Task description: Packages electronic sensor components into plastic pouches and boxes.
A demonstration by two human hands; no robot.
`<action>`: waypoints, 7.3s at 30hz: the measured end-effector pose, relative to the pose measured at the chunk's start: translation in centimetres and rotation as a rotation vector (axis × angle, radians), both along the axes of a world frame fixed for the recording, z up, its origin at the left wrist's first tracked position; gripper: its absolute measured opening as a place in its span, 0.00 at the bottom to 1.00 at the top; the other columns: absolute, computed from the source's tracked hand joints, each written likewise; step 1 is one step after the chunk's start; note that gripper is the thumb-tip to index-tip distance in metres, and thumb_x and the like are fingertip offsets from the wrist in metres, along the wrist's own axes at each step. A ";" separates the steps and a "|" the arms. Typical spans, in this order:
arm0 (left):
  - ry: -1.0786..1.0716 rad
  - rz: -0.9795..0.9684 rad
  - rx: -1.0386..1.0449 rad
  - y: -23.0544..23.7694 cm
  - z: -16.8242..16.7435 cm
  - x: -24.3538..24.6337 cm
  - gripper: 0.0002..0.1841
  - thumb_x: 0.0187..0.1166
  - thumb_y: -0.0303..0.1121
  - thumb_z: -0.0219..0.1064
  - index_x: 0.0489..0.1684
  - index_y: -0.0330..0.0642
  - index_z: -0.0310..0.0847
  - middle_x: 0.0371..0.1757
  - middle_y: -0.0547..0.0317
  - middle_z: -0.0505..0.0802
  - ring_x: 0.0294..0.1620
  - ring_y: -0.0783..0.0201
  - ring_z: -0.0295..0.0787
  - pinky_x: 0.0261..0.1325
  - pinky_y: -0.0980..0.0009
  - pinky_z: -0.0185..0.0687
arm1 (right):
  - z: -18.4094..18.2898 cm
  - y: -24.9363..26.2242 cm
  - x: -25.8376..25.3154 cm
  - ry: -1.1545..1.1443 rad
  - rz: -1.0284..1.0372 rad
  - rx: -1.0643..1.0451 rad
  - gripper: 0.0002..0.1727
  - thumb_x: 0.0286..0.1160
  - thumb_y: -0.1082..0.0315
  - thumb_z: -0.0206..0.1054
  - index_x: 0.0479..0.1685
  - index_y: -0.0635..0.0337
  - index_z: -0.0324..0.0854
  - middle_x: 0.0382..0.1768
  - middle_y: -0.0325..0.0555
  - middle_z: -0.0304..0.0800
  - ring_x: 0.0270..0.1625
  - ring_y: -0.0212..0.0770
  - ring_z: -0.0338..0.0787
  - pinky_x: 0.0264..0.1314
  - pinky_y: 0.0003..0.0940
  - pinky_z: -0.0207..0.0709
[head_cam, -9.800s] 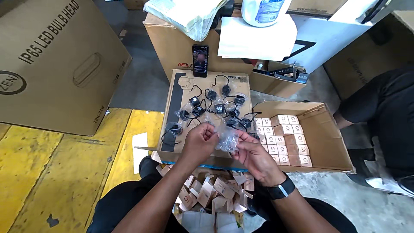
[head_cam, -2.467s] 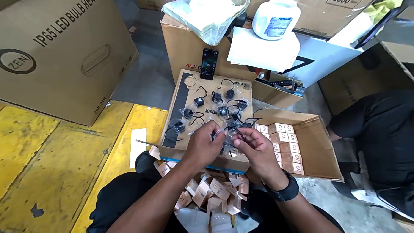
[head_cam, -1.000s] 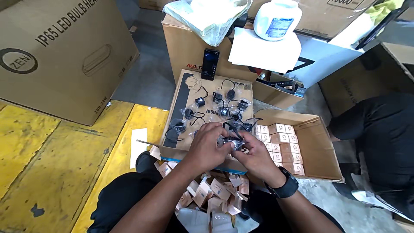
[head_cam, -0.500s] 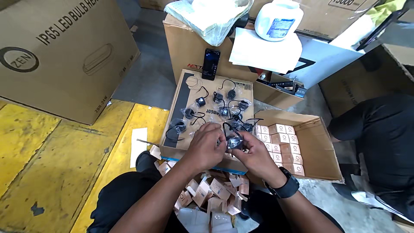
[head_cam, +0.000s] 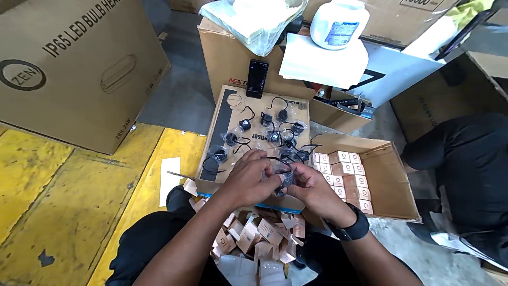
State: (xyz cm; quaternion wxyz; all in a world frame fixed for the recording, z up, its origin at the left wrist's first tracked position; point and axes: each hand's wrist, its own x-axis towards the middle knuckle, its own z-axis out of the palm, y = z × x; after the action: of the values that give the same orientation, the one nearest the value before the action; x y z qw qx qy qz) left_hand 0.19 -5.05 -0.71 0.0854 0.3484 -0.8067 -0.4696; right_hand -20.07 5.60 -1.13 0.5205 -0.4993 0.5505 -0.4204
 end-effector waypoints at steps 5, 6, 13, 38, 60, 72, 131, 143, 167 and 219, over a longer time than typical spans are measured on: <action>-0.037 -0.100 0.103 -0.6 0.4 0.4 0.19 0.73 0.55 0.70 0.34 0.46 0.88 0.74 0.53 0.84 0.83 0.57 0.70 0.83 0.50 0.65 | 0.2 -0.1 -0.2 -0.011 -0.037 -0.002 0.19 0.73 0.75 0.72 0.64 0.66 0.80 0.49 0.48 0.94 0.48 0.40 0.94 0.56 0.35 0.89; -0.022 -0.118 0.141 -0.5 0.7 0.4 0.16 0.74 0.50 0.72 0.35 0.45 0.87 0.75 0.53 0.83 0.84 0.58 0.70 0.83 0.53 0.66 | 0.3 -0.1 -0.3 -0.008 -0.034 0.003 0.20 0.72 0.76 0.72 0.64 0.66 0.80 0.49 0.48 0.94 0.49 0.40 0.94 0.56 0.35 0.90; 0.294 0.051 0.487 -0.1 0.6 0.3 0.03 0.71 0.31 0.69 0.32 0.42 0.84 0.64 0.58 0.89 0.62 0.69 0.84 0.59 0.68 0.81 | 0.1 0.1 -0.2 0.042 0.019 0.013 0.21 0.72 0.76 0.72 0.65 0.64 0.81 0.52 0.47 0.94 0.53 0.40 0.94 0.58 0.36 0.89; 0.419 0.351 0.126 0.6 -0.2 -0.8 0.08 0.79 0.30 0.72 0.31 0.43 0.80 0.31 0.62 0.92 0.29 0.70 0.87 0.36 0.72 0.84 | 0.1 0.0 0.0 -0.046 -0.114 -0.042 0.13 0.78 0.65 0.71 0.53 0.66 0.86 0.48 0.49 0.92 0.45 0.41 0.92 0.50 0.37 0.89; 0.359 0.333 0.445 0.7 0.2 -1.2 0.32 0.76 0.41 0.74 0.80 0.40 0.71 0.73 0.47 0.85 0.66 0.58 0.87 0.67 0.60 0.86 | -0.1 -0.5 0.7 -0.340 -0.223 -0.016 0.30 0.71 0.71 0.75 0.72 0.70 0.71 0.53 0.55 0.91 0.54 0.45 0.92 0.61 0.43 0.88; 0.266 0.321 0.225 1.6 -1.2 -1.9 0.15 0.81 0.43 0.70 0.59 0.49 0.89 0.52 0.63 0.94 0.52 0.69 0.92 0.60 0.64 0.89 | -0.5 0.2 1.9 0.038 -0.142 -0.165 0.34 0.75 0.65 0.72 0.81 0.67 0.71 0.77 0.53 0.80 0.74 0.46 0.84 0.75 0.41 0.82; 0.412 0.458 0.375 1.7 -0.5 -2.0 0.16 0.71 0.27 0.75 0.56 0.40 0.81 0.43 0.55 0.95 0.41 0.64 0.94 0.46 0.66 0.92 | -0.5 0.6 1.7 0.517 -0.186 -0.305 0.26 0.81 0.61 0.70 0.76 0.60 0.80 0.53 0.44 0.89 0.44 0.30 0.89 0.49 0.26 0.87; 0.469 0.419 0.338 1.7 0.1 -1.6 0.19 0.66 0.25 0.72 0.57 0.41 0.80 0.43 0.57 0.96 0.43 0.65 0.95 0.46 0.66 0.92 | 0.6 0.1 -0.2 -0.048 -0.118 -0.078 0.16 0.81 0.65 0.69 0.59 0.67 0.88 0.53 0.50 0.94 0.51 0.41 0.93 0.57 0.37 0.89; 0.466 0.182 0.415 2.2 -0.4 -1.3 0.27 0.76 0.30 0.68 0.75 0.43 0.67 0.62 0.55 0.89 0.57 0.63 0.91 0.58 0.64 0.91 | -0.3 0.4 1.5 0.338 0.079 -0.088 0.38 0.73 0.51 0.77 0.83 0.53 0.72 0.70 0.40 0.85 0.68 0.31 0.86 0.72 0.34 0.82; 0.624 0.359 0.727 1.6 0.1 -0.9 0.08 0.75 0.19 0.68 0.48 0.29 0.86 0.37 0.51 0.93 0.35 0.64 0.90 0.43 0.68 0.89 | 0.8 0.6 0.6 -0.273 0.189 0.027 0.34 0.76 0.35 0.65 0.67 0.55 0.78 0.46 0.35 0.90 0.37 0.27 0.86 0.33 0.21 0.79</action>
State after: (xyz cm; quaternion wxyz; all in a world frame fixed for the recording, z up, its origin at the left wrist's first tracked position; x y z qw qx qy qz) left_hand -0.71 -3.48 -0.60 0.2747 0.3318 -0.4548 -0.7795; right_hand -19.50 6.21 -0.32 0.6343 -0.4801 0.4309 -0.4260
